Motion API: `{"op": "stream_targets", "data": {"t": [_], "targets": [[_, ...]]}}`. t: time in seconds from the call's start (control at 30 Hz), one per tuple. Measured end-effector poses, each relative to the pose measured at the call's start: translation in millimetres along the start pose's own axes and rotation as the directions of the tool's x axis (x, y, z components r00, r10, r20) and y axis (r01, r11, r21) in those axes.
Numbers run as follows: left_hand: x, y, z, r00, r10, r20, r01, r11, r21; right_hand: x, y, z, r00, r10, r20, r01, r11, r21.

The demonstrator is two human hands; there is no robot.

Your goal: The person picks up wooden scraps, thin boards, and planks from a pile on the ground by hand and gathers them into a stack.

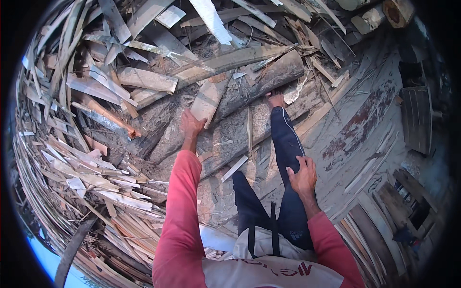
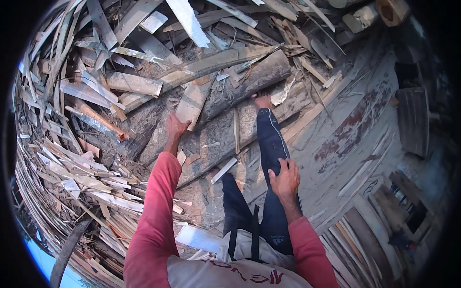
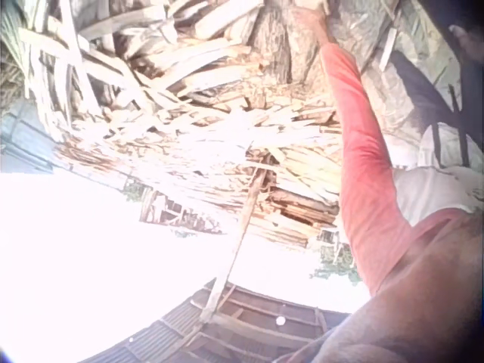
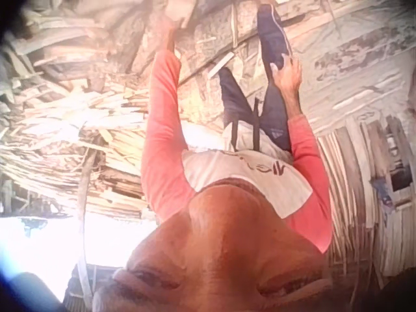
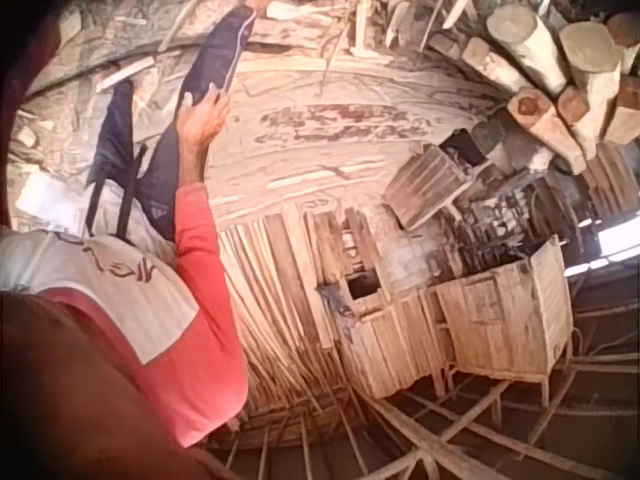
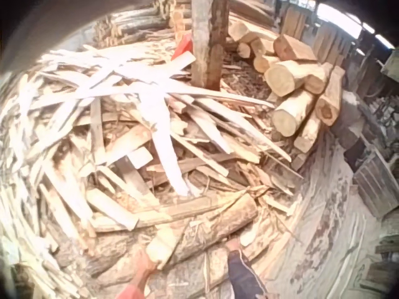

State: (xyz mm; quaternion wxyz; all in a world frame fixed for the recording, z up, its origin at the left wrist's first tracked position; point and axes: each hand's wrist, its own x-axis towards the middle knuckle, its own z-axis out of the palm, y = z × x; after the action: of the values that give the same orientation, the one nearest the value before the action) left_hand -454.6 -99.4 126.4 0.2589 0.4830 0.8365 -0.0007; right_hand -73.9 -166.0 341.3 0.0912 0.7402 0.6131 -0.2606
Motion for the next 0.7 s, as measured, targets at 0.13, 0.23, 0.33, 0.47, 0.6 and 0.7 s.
{"op": "stream_targets", "data": {"t": [0.13, 0.23, 0.33, 0.47, 0.6, 0.7], "targets": [[20, -19, 15, 0.938, -0.152, 0.312, 0.247, 0.924, -0.291, 5, -13, -1, 0.998, -0.055, 0.024, 0.053, 0.997, 0.06], [-37, 15, 23, 0.868, 0.148, 0.474, 0.234, 0.72, -0.653, 35, -30, 4, 0.956, -0.285, -0.072, 0.292, 0.949, 0.118], [-107, 63, -16, 0.669, 0.242, 0.703, 0.57, 0.44, -0.694, 71, -69, 31, 0.986, -0.164, -0.012, 0.148, 0.855, 0.496], [-129, 83, -55, 0.642, 0.386, 0.662, 0.381, 0.588, -0.713, 103, -64, 92, 0.824, -0.161, 0.543, -0.456, 0.378, 0.805], [-59, 26, -58, 0.942, 0.335, -0.024, -0.336, 0.938, -0.085, 102, -78, 88, 0.693, -0.331, 0.641, -0.646, 0.11, 0.755], [22, 3, -68, 0.943, 0.306, -0.131, -0.263, 0.927, 0.266, 100, -82, 92, 0.726, -0.345, 0.594, -0.573, 0.172, 0.801]]}}
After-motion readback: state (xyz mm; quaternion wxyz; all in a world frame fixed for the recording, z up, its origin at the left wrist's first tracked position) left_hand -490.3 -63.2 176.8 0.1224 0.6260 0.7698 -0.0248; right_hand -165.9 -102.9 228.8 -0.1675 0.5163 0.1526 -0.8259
